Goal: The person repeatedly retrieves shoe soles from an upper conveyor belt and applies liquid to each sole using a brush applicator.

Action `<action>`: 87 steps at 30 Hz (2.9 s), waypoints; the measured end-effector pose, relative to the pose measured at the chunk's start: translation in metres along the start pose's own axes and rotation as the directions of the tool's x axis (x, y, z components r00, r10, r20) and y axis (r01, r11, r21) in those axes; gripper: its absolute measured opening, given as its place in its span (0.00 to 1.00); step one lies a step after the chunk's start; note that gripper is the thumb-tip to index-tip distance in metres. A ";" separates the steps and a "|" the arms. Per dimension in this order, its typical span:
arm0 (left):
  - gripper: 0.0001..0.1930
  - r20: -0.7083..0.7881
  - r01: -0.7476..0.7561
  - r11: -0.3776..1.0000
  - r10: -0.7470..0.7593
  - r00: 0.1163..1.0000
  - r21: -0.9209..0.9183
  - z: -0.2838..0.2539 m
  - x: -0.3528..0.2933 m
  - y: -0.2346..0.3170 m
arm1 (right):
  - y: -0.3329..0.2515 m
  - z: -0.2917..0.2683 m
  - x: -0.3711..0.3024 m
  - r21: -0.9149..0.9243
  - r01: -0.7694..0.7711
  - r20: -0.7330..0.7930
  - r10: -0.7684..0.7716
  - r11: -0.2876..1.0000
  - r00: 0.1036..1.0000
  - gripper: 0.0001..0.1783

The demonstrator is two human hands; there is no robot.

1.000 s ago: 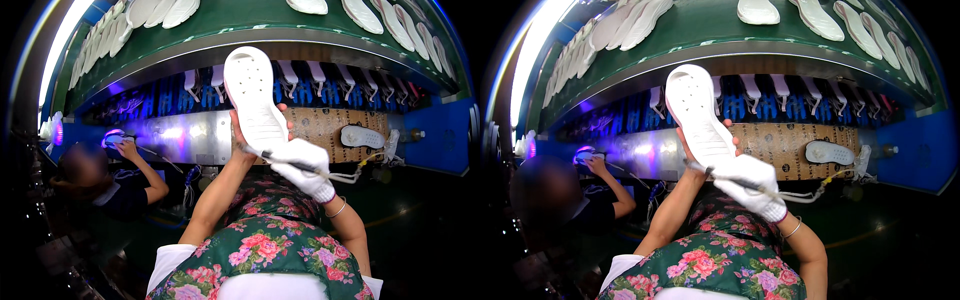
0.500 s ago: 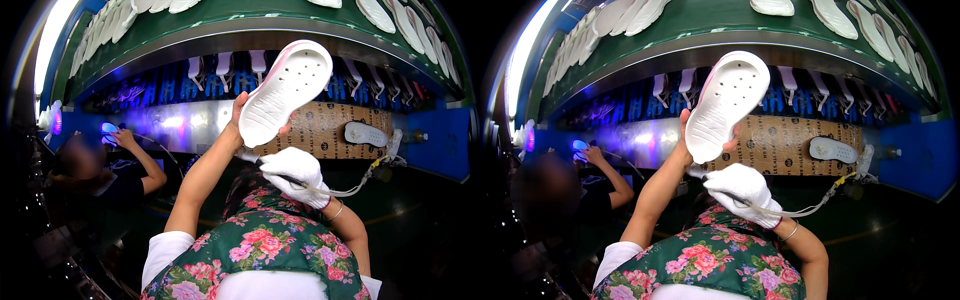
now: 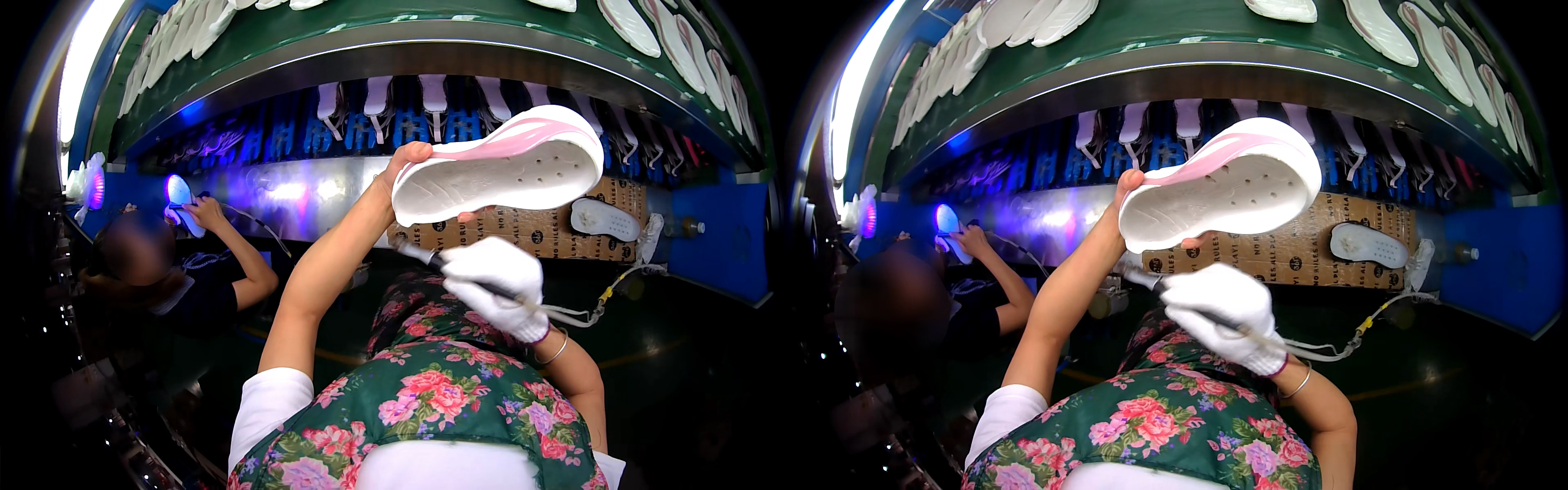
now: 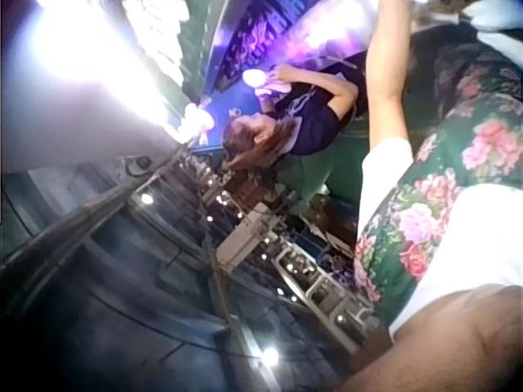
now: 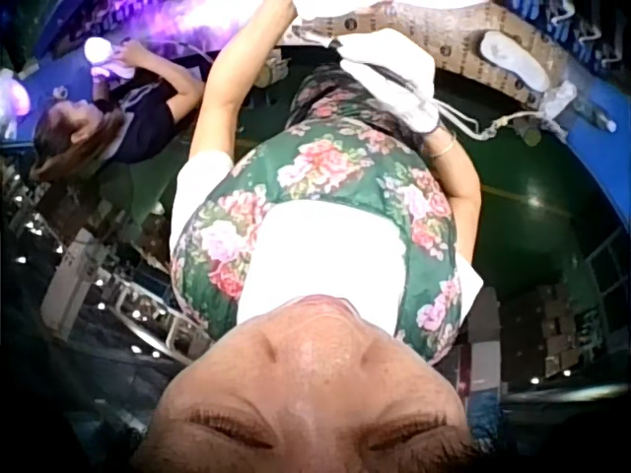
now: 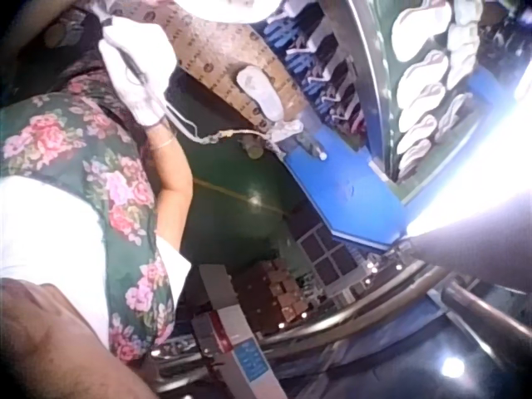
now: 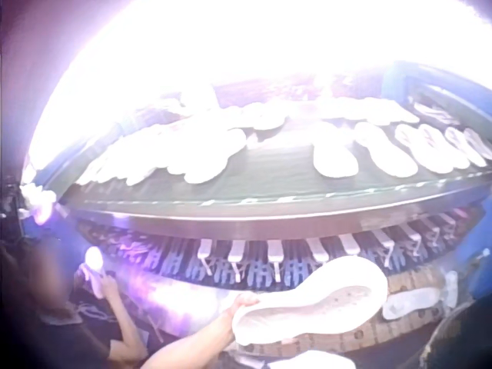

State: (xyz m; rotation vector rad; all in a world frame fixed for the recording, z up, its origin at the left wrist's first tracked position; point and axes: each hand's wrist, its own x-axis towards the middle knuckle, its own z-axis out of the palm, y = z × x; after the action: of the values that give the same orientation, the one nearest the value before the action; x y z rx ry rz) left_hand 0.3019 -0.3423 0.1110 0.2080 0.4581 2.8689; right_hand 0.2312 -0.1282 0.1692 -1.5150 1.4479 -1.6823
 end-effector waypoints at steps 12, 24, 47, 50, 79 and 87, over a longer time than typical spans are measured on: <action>0.47 -0.057 -0.118 0.983 0.127 0.990 0.141 -0.002 0.003 0.007 | 0.010 0.007 0.008 0.143 -0.246 -0.031 0.252 0.959 0.967 0.10; 0.43 -0.367 -0.321 0.929 0.368 0.854 0.185 0.033 -0.024 -0.048 | 0.000 -0.043 0.058 -0.502 0.103 -0.195 -0.228 0.859 0.954 0.12; 0.25 -0.480 -0.816 0.570 0.746 0.462 0.100 0.071 0.123 0.128 | 0.068 -0.004 -0.037 0.534 -0.463 -0.313 0.674 0.708 0.669 0.12; 0.36 -0.412 -0.553 0.827 0.471 0.780 -0.102 0.081 0.098 0.117 | 0.073 -0.005 -0.042 0.506 -0.499 -0.315 0.689 0.704 0.653 0.12; 0.17 -0.614 -0.090 0.692 0.686 0.391 0.716 0.029 -0.095 -0.014 | -0.020 0.001 0.029 0.386 -0.402 -0.036 0.449 0.830 0.893 0.12; 0.49 -0.512 -0.193 0.967 0.252 0.821 0.167 0.013 -0.075 -0.109 | 0.005 0.006 0.022 0.317 -0.414 -0.142 0.475 0.853 0.869 0.14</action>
State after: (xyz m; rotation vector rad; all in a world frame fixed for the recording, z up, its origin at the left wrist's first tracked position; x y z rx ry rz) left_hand 0.3979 -0.2563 0.0802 -0.5759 0.7309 3.1098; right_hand 0.2287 -0.1515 0.1737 -0.7825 1.4550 -1.6971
